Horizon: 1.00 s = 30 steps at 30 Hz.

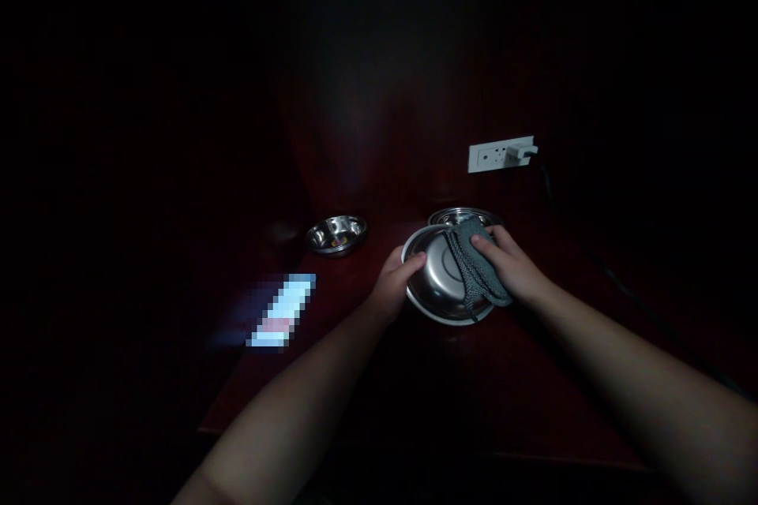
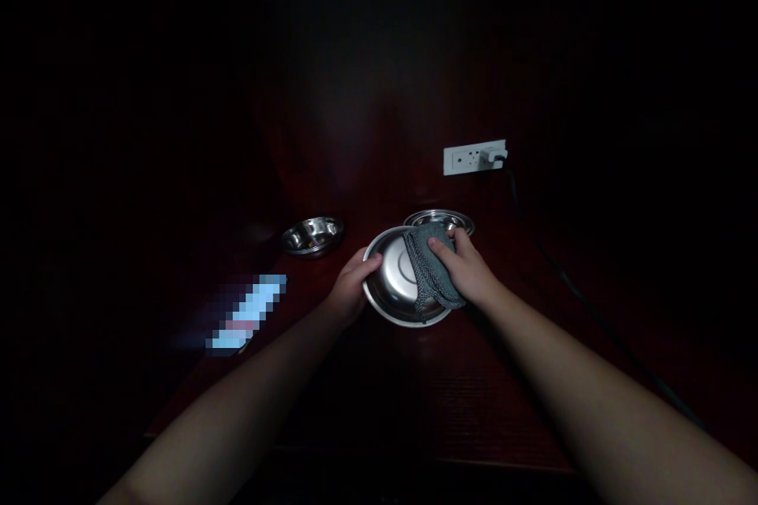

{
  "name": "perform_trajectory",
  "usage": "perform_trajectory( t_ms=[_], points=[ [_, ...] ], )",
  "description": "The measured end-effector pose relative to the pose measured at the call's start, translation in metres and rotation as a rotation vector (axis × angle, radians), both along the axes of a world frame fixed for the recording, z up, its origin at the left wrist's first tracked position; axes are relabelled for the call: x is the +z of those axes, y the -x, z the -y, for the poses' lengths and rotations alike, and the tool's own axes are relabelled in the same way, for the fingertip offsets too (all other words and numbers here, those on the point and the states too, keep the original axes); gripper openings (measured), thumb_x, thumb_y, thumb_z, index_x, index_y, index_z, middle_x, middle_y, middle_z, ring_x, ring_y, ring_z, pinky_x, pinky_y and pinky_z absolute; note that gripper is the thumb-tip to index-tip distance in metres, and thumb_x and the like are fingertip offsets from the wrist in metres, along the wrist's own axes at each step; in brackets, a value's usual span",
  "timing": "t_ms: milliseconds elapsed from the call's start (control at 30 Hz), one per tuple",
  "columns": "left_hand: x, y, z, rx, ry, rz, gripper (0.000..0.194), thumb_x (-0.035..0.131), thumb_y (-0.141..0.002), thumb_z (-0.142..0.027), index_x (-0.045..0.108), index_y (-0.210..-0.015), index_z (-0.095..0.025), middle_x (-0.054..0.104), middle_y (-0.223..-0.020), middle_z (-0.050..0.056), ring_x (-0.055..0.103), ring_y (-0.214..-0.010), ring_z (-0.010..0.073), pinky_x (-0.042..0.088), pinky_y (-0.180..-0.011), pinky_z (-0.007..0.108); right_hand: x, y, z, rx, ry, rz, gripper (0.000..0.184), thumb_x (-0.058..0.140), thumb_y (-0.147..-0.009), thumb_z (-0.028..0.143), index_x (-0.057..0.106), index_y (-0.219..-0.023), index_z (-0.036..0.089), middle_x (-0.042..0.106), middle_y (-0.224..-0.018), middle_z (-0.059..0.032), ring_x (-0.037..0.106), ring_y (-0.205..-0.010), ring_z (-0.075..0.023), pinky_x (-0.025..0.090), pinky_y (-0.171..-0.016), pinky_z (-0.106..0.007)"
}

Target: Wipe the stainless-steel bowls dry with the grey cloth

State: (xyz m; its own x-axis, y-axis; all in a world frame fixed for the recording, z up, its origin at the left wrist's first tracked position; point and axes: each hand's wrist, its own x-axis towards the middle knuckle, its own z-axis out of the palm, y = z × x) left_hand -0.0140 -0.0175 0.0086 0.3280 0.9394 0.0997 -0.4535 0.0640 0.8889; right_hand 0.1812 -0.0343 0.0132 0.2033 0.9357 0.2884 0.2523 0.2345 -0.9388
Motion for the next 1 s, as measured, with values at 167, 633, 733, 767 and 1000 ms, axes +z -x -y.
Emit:
perform_trajectory(
  t_ms=[167,633,733,767,1000],
  points=[
    [0.004,0.001,0.001,0.009,0.046,0.083,0.041,0.070,-0.066,-0.024,0.055,-0.104,-0.015,0.064,-0.094,0.005,0.061,-0.088,0.0196,0.046,-0.084,0.036,0.001,0.000,-0.002,-0.133,-0.021,0.000,0.039,0.056,-0.072,0.061,0.048,-0.086,0.025,0.059,-0.081,-0.0003,0.056,-0.078,-0.0215,0.045,-0.070,-0.037],
    [-0.003,0.002,0.016,-0.264,-0.062,-0.078,0.050,0.070,-0.069,-0.024,0.047,-0.113,-0.022,0.059,-0.110,0.007,0.060,-0.100,0.0238,0.049,-0.085,0.042,-0.002,-0.003,-0.006,-0.280,-0.042,-0.026,0.048,0.052,-0.071,0.067,0.047,-0.091,0.024,0.059,-0.089,-0.0013,0.056,-0.084,-0.0218,0.043,-0.076,-0.037],
    [0.001,0.003,0.013,-0.232,-0.054,-0.084,0.052,0.071,-0.068,-0.024,0.046,-0.113,-0.021,0.060,-0.105,0.007,0.061,-0.097,0.0239,0.051,-0.081,0.041,-0.003,-0.003,-0.006,-0.261,-0.035,0.000,0.048,0.052,-0.071,0.066,0.047,-0.093,0.025,0.059,-0.089,-0.0019,0.056,-0.085,-0.0224,0.043,-0.076,-0.038],
    [0.001,0.003,0.013,-0.224,-0.048,-0.086,0.052,0.071,-0.067,-0.024,0.047,-0.113,-0.021,0.060,-0.104,0.006,0.061,-0.095,0.0235,0.051,-0.080,0.041,-0.003,-0.003,-0.006,-0.257,-0.035,0.009,0.048,0.053,-0.071,0.066,0.047,-0.094,0.025,0.059,-0.089,-0.0021,0.056,-0.085,-0.0227,0.043,-0.076,-0.038],
    [0.001,0.000,0.013,-0.223,-0.064,-0.084,0.054,0.071,-0.066,-0.024,0.046,-0.114,-0.021,0.059,-0.108,0.009,0.061,-0.093,0.0237,0.052,-0.076,0.038,-0.001,-0.005,-0.005,-0.235,-0.022,-0.019,0.042,0.056,-0.070,0.063,0.048,-0.088,0.026,0.060,-0.087,-0.0026,0.057,-0.083,-0.0240,0.045,-0.074,-0.040]
  ],
)
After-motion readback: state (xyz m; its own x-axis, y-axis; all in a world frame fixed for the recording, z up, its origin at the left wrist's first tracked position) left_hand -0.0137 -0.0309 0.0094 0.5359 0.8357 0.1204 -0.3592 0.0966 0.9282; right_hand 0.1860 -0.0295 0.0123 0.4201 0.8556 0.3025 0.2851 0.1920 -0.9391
